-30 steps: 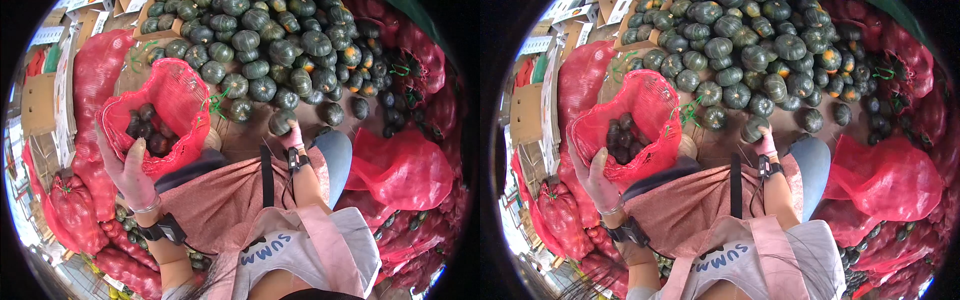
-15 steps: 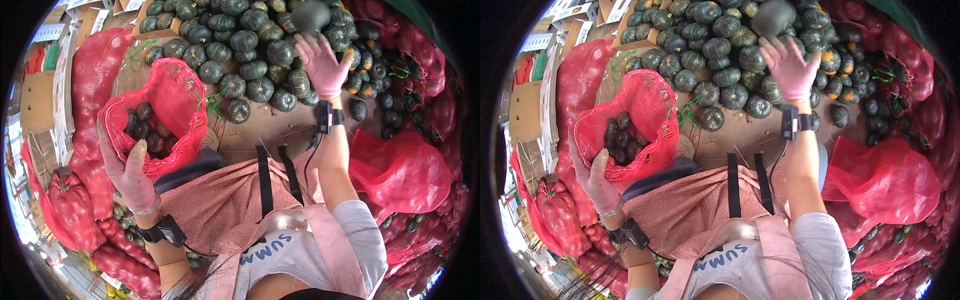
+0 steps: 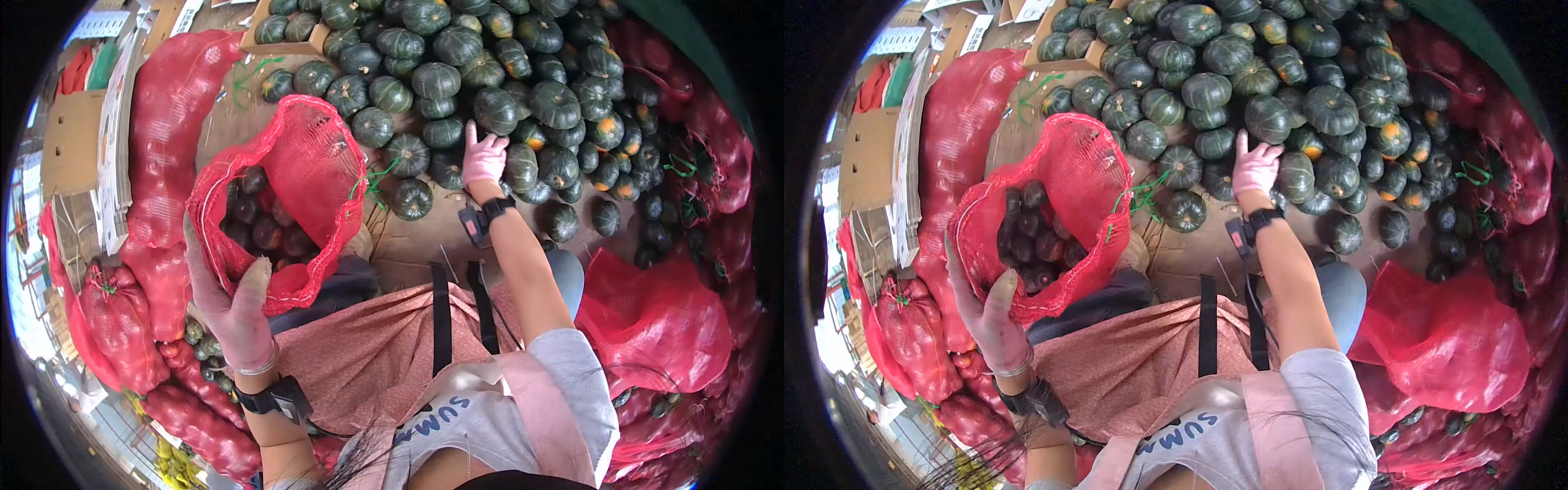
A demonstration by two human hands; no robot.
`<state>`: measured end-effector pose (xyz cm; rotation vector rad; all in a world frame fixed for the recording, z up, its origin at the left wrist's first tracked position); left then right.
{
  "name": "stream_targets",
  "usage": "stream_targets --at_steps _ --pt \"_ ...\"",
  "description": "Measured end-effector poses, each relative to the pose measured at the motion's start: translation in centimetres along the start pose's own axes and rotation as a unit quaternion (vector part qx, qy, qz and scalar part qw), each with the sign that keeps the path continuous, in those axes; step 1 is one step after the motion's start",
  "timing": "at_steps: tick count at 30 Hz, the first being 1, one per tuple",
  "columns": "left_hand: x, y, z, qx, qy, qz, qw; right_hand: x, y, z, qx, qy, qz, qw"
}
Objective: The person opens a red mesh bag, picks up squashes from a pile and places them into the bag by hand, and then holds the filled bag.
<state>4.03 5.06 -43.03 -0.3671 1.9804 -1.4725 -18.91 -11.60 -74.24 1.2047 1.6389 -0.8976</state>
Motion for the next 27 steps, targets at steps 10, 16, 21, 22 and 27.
stream_targets --at_steps 10,16,21,22,27 --pt "1.0 -0.8 0.4 -0.072 -0.017 0.019 0.997 1.8 -3.3 1.8 0.016 0.008 -0.026 1.0" --pt "1.4 -0.4 0.7 -0.025 0.011 0.053 0.998 -1.5 -3.8 4.7 -0.075 0.216 0.005 0.974" --pt "1.2 -0.7 0.8 -0.007 0.007 0.0 1.0 -2.1 -9.1 1.5 -0.239 0.185 0.481 0.823" --pt "1.3 -0.8 0.7 -0.011 0.01 -0.002 1.0 -2.6 -9.2 0.1 -0.242 0.189 0.663 0.682" --pt "0.9 -0.7 0.2 -0.006 0.034 -0.017 0.999 -5.1 -4.2 -6.6 -0.197 0.159 0.95 0.184"
Point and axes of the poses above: each hand's wrist, its own z-axis towards the middle knuckle, its own x-axis out of the palm, y = z × x, the point moved 1 cm from there along z, towards the middle knuckle, and after that the axes turned 13 degrees about -x, right-handed, at the moved point
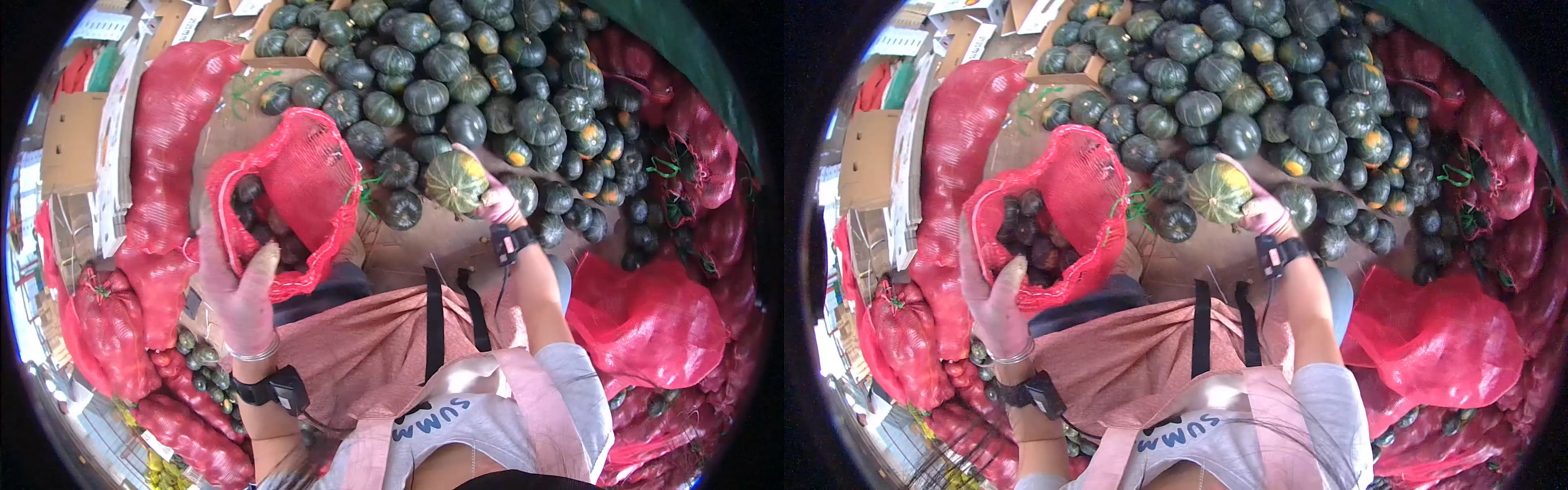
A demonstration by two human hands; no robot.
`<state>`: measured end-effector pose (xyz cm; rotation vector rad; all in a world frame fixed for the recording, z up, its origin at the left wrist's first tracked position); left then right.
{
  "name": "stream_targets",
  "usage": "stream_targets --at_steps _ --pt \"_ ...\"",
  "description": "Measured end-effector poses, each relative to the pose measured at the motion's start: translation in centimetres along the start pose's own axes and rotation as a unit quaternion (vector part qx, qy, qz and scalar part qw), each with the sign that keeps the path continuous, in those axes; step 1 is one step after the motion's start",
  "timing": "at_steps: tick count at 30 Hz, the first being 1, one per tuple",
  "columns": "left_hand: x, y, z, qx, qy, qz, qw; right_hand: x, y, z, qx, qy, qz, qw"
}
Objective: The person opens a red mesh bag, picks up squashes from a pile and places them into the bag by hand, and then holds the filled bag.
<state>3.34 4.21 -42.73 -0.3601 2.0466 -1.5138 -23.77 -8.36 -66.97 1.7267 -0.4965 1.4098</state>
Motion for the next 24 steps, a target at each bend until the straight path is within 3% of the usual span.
stream_targets --at_steps 2,4,5,7,9,10,11,12,14,15,16,17,19,20,22,24 --pt "-0.4 0.4 -0.1 0.029 0.012 0.026 0.999 0.8 -2.9 1.1 -0.015 0.036 0.103 0.994" --pt "-0.4 0.0 -0.5 0.025 0.024 0.04 0.999 5.1 -6.2 2.9 -0.018 -0.006 0.249 0.968" --pt "-0.4 0.0 -0.7 0.023 0.034 0.047 0.998 6.6 -8.0 3.6 -0.018 -0.086 0.332 0.939" --pt "-0.5 0.1 -0.7 0.036 0.029 0.024 0.999 12.4 -10.3 5.5 -0.07 -0.098 0.284 0.951" --pt "-0.6 -0.2 -0.7 0.036 0.01 0.026 0.999 13.1 -14.2 6.5 -0.069 0.004 0.083 0.994" --pt "-0.8 -0.1 -0.6 0.037 -0.015 0.016 0.999 13.2 -13.2 6.8 -0.148 0.118 -0.191 0.963" --pt "-1.2 0.1 -0.6 0.036 -0.04 0.007 0.998 13.1 -11.9 7.2 -0.213 0.218 -0.446 0.842" --pt "-1.6 0.1 -0.8 0.016 -0.062 0.003 0.998 11.8 -9.4 7.2 -0.276 0.267 -0.689 0.615" --pt "-1.4 -0.4 -0.9 0.028 -0.055 -0.024 0.998 9.3 -3.9 7.7 -0.166 0.041 -0.827 0.536" --pt "-1.2 -0.4 -0.9 0.032 -0.054 -0.039 0.997 7.1 -1.6 7.7 -0.243 -0.098 -0.875 0.407" --pt "-1.3 0.0 -0.8 0.025 -0.047 -0.047 0.997 1.7 0.1 7.7 -0.19 -0.21 -0.914 0.292" --pt "-1.3 0.1 -0.9 0.012 -0.057 -0.034 0.998 0.9 2.2 8.0 -0.013 -0.287 -0.93 0.228" --pt "-1.3 -0.1 -0.9 -0.01 -0.075 0.0 0.997 -6.3 5.2 8.4 0.104 -0.266 -0.934 0.214" --pt "-1.0 -0.2 -0.9 0.007 -0.076 -0.007 0.997 -7.9 6.0 8.5 0.107 -0.234 -0.948 0.189" --pt "-1.4 0.2 -0.6 0.02 -0.064 0.024 0.997 -8.6 6.5 8.9 0.115 -0.193 -0.963 0.149" --pt "-1.3 0.7 -0.5 0.0 -0.061 0.044 0.997 -5.9 6.7 9.4 0.166 -0.187 -0.956 0.153"
Point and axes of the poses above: each hand's wrist, its own z-axis towards the middle knuckle, its own x-axis out of the palm, y = z × x, the point moved 1 cm from there along z, towards the middle knuckle, and after that the axes turned 13 degrees about -x, right-handed, at the moved point
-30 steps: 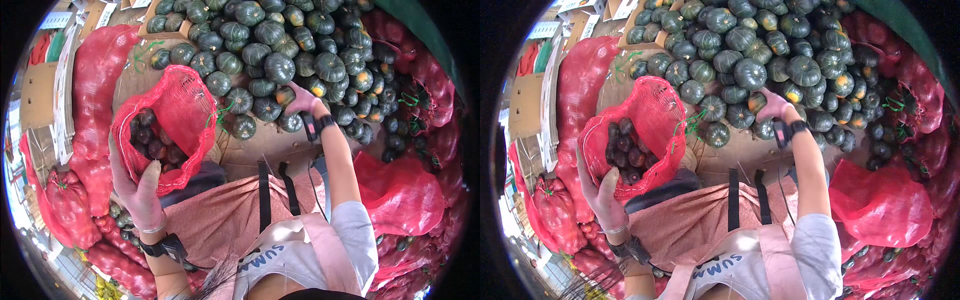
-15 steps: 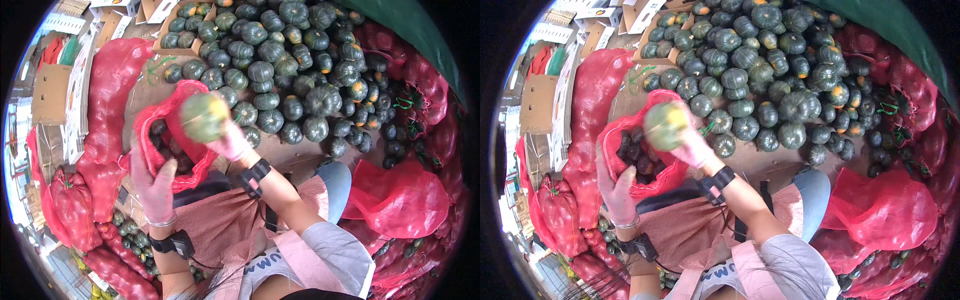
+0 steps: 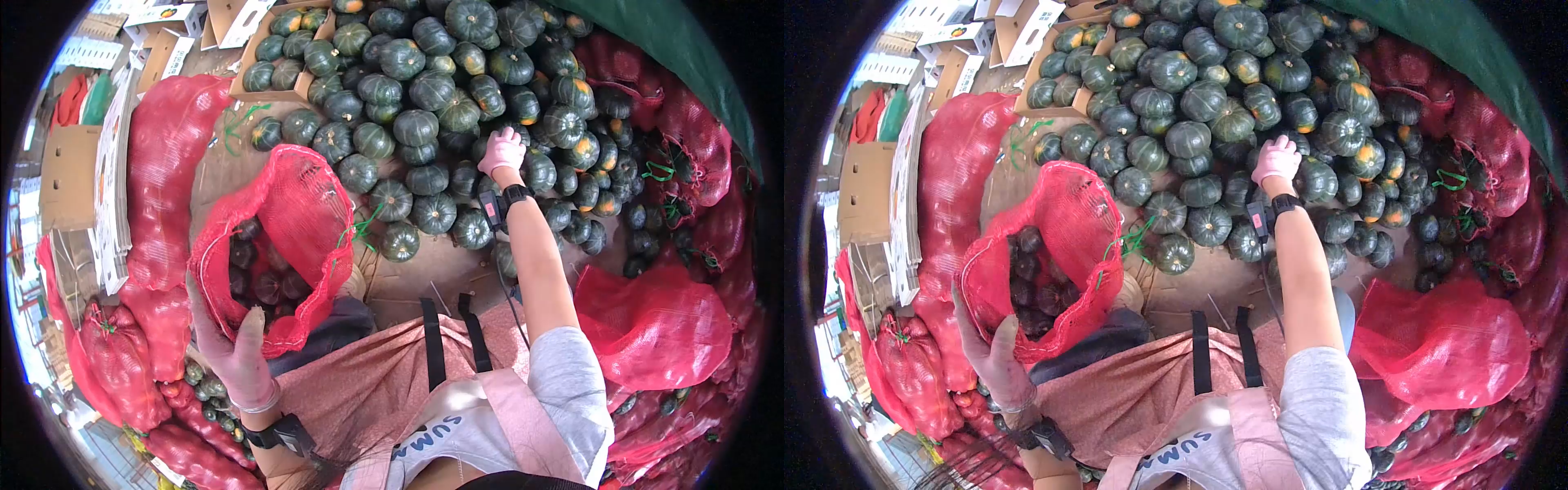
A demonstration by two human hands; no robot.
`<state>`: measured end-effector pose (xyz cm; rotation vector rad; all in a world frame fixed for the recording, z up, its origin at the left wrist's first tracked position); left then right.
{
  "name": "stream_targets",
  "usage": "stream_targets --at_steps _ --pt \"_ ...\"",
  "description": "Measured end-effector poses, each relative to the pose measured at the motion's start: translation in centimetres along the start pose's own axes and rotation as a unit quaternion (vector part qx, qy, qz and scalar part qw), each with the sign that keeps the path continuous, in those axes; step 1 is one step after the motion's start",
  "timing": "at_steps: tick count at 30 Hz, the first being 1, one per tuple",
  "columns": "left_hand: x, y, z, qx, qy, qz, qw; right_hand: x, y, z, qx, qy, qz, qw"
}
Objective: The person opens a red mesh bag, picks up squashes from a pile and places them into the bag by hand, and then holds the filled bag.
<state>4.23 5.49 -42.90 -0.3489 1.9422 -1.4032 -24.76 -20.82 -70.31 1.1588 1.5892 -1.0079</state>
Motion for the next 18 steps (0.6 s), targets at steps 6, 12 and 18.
stream_targets --at_steps 6,12,18 --pt "0.2 -0.5 -0.3 0.01 -0.023 -0.063 0.998 2.8 -0.8 1.0 -0.047 -0.014 0.106 0.993" --pt "1.6 -1.3 -0.4 0.015 -0.004 -0.021 1.0 -7.3 8.6 -8.2 -0.124 -0.243 0.759 0.591" --pt "1.8 -2.0 0.9 0.059 -0.084 0.014 0.995 -12.1 9.3 -6.9 -0.294 -0.328 0.506 0.742"
Point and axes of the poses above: each hand's wrist, its own z-axis towards the middle knuckle, its own x-axis out of the palm, y = z × x, the point moved 1 cm from there along z, towards the middle knuckle, and after that the axes turned 13 degrees about -x, right-handed, at the moved point
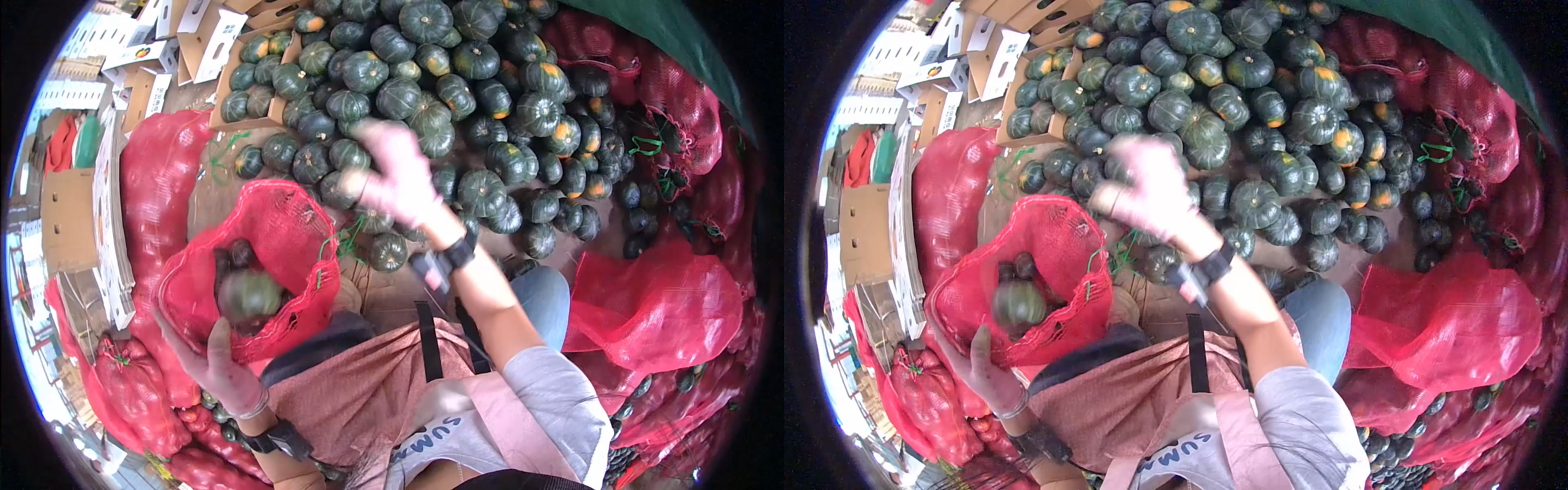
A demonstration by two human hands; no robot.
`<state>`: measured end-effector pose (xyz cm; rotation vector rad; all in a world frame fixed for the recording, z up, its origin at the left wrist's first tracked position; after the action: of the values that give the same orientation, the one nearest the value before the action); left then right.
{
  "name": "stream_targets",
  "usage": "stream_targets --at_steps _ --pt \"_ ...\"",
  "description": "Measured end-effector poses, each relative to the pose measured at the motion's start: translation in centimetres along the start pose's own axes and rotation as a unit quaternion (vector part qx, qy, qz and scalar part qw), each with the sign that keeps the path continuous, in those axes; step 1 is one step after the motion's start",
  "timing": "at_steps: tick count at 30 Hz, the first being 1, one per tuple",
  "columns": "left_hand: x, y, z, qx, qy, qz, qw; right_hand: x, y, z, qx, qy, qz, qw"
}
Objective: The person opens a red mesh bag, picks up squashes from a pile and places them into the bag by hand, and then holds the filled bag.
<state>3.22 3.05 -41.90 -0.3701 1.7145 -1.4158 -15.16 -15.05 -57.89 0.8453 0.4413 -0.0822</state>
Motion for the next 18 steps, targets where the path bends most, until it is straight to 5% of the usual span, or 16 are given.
stream_targets --at_steps 1,2,5,9,15,18 --pt "-0.2 0.1 0.2 0.005 -0.018 0.009 1.0 0.2 -5.0 -0.6 0.017 -0.089 -0.175 0.98" --pt "-0.6 0.8 0.3 -0.003 -0.031 -0.001 1.0 -0.7 -8.7 -0.1 0.153 -0.086 -0.271 0.946" --pt "0.2 0.2 0.1 -0.037 -0.027 -0.048 0.998 -2.9 -15.5 1.7 0.378 0.098 -0.309 0.867" --pt "-0.7 1.0 0.6 -0.062 -0.051 -0.021 0.997 -3.5 -22.1 1.1 0.336 0.167 -0.375 0.848" --pt "-1.5 1.2 0.0 -0.062 -0.023 -0.056 0.996 -5.0 -20.2 2.0 0.268 0.245 -0.42 0.832" --pt "-2.1 1.2 0.2 -0.041 -0.002 -0.004 0.999 -5.9 -18.7 0.3 0.324 0.152 -0.362 0.861"
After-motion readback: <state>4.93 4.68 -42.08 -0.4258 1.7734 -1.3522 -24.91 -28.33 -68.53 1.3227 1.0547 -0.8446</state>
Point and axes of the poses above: each hand's wrist, its own z-axis towards the middle knuckle, its own x-axis out of the palm, y = z × x, the point moved 1 cm from there along z, towards the middle knuckle, and after that the axes turned 13 degrees about -x, right-handed, at the moved point
